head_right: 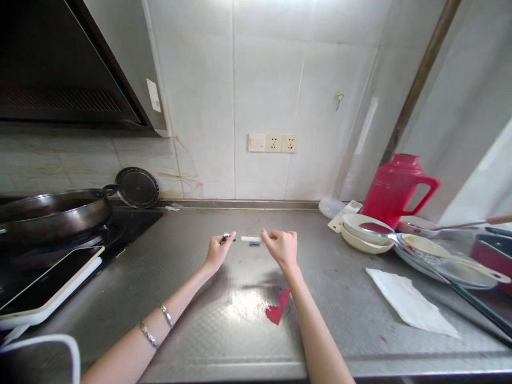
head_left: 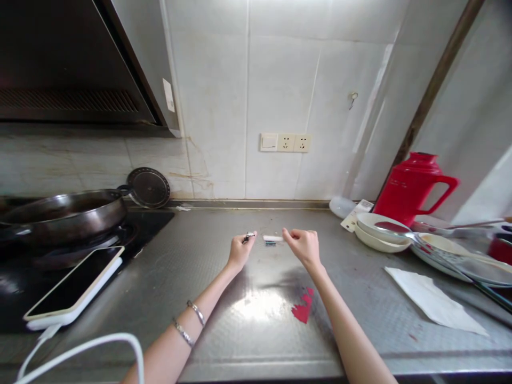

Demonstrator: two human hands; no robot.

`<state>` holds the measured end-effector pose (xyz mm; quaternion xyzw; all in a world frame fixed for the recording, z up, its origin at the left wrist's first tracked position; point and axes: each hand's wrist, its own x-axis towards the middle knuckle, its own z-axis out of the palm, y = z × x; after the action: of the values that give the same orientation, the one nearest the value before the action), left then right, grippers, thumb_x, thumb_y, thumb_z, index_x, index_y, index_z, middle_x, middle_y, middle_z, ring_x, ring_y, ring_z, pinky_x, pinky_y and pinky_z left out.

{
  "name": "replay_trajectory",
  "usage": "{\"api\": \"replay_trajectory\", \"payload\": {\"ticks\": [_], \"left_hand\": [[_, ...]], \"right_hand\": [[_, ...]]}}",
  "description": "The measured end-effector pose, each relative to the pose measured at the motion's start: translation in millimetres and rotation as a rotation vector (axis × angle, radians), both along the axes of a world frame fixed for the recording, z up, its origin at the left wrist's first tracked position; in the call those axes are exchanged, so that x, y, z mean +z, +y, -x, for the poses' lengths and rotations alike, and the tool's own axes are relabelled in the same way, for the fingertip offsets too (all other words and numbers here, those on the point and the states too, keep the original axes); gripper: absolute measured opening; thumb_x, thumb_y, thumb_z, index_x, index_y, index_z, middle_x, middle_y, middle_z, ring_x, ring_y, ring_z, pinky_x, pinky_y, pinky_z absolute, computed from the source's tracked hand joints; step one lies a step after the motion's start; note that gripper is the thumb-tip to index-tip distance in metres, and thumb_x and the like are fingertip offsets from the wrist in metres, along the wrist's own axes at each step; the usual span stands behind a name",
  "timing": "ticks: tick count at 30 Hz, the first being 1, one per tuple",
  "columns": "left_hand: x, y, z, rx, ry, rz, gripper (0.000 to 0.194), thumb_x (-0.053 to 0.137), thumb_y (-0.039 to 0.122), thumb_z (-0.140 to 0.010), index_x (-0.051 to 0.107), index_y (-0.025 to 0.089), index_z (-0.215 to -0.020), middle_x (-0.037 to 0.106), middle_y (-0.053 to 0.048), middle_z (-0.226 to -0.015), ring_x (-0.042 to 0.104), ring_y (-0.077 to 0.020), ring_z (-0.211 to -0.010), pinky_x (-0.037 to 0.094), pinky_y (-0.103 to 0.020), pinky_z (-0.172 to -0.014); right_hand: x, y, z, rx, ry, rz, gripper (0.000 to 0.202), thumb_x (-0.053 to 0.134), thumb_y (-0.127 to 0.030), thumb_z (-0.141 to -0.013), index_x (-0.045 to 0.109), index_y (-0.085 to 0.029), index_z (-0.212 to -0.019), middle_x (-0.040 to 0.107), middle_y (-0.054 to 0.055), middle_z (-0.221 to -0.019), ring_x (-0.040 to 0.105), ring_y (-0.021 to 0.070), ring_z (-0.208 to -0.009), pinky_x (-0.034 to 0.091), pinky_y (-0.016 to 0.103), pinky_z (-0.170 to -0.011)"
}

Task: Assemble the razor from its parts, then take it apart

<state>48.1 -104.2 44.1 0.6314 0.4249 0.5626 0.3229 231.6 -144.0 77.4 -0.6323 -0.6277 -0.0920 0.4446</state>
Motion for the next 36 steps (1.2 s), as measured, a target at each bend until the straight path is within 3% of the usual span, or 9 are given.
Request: {"api": "replay_trajectory", "payload": {"ticks": [3, 6, 10, 13, 18, 24, 31, 36], "left_hand": [[-0.3, 0, -2, 0.02, -0.018, 0.068, 0.047, 0.054, 0.047, -0.069, 0.029, 0.018, -0.042, 0.024, 0.006, -0.043, 0.023, -0.006, -0.045, 0.016, -0.021, -0.044], [-3.1, -7, -13, 0.004, -0.075, 0.356, 0.041, 0.057, 0.044, -0.066, 0.031, 0.019, -0.045, 0.026, 0.007, -0.038, 0.025, -0.0057, -0.038, 0.015, -0.021, -0.039], [0.7, -26, -32, -0.161, -0.214, 0.677, 0.032, 0.057, 0.038, -0.066, 0.032, 0.021, -0.053, 0.024, 0.011, -0.037, 0.018, -0.0039, -0.031, 0.01, -0.019, -0.035], [7.6, -35, -37, -0.228, -0.266, 0.775, 0.035, 0.057, 0.037, -0.067, 0.028, 0.021, -0.055, 0.022, 0.012, -0.037, 0.015, -0.0026, -0.03, 0.007, -0.018, -0.034], [10.6, -35, -32, -0.186, -0.292, 0.779, 0.037, 0.054, 0.038, -0.069, 0.025, 0.021, -0.054, 0.022, 0.012, -0.037, 0.016, -0.0019, -0.029, 0.006, -0.017, -0.033], [9.2, -37, -36, -0.179, -0.244, 0.743, 0.035, 0.057, 0.038, -0.067, 0.029, 0.021, -0.055, 0.024, 0.012, -0.036, 0.018, -0.0021, -0.028, 0.007, -0.017, -0.032], [13.7, -27, -26, -0.145, -0.272, 0.635, 0.041, 0.056, 0.043, -0.067, 0.024, 0.021, -0.052, 0.022, 0.012, -0.034, 0.019, -0.0022, -0.028, 0.009, -0.017, -0.031], [8.0, -24, -27, -0.155, -0.205, 0.696, 0.038, 0.057, 0.044, -0.066, 0.029, 0.021, -0.054, 0.025, 0.011, -0.035, 0.021, -0.0028, -0.028, 0.01, -0.017, -0.031]], "right_hand": [[-0.2, -1, -3, -0.055, 0.009, -0.015, 0.058, 0.03, -0.052, -0.083, 0.046, -0.016, -0.04, 0.042, -0.001, -0.038, 0.034, 0.0082, -0.042, 0.023, 0.023, -0.052], [-1.2, -1, 12, -0.072, -0.055, -0.06, 0.058, 0.029, -0.051, -0.085, 0.051, -0.016, -0.044, 0.049, 0.0, -0.042, 0.041, 0.0091, -0.045, 0.027, 0.024, -0.061], [-3.9, 3, 25, -0.105, -0.14, -0.071, 0.057, 0.027, -0.049, -0.086, 0.054, -0.017, -0.048, 0.058, 0.004, -0.048, 0.049, 0.011, -0.051, 0.025, 0.028, -0.071], [-5.4, 6, 14, -0.171, -0.146, -0.04, 0.057, 0.028, -0.048, -0.085, 0.056, -0.017, -0.047, 0.058, 0.004, -0.046, 0.048, 0.0109, -0.049, 0.024, 0.029, -0.071], [-4.5, 6, 1, -0.243, -0.114, -0.025, 0.055, 0.033, -0.048, -0.084, 0.057, -0.017, -0.046, 0.058, 0.004, -0.045, 0.045, 0.0106, -0.046, 0.024, 0.029, -0.07], [-6.0, 4, 15, -0.164, -0.1, -0.058, 0.054, 0.034, -0.047, -0.085, 0.057, -0.017, -0.046, 0.059, 0.002, -0.047, 0.047, 0.0095, -0.048, 0.025, 0.027, -0.071], [-5.2, 5, -7, -0.292, -0.075, -0.026, 0.053, 0.034, -0.048, -0.083, 0.058, -0.017, -0.047, 0.058, 0.004, -0.046, 0.047, 0.0112, -0.048, 0.027, 0.029, -0.072], [-6.7, 8, -3, -0.172, 0.088, 0.15, 0.059, 0.029, -0.057, -0.081, 0.054, -0.017, -0.046, 0.056, 0.004, -0.047, 0.047, 0.0126, -0.048, 0.027, 0.024, -0.055]]}}
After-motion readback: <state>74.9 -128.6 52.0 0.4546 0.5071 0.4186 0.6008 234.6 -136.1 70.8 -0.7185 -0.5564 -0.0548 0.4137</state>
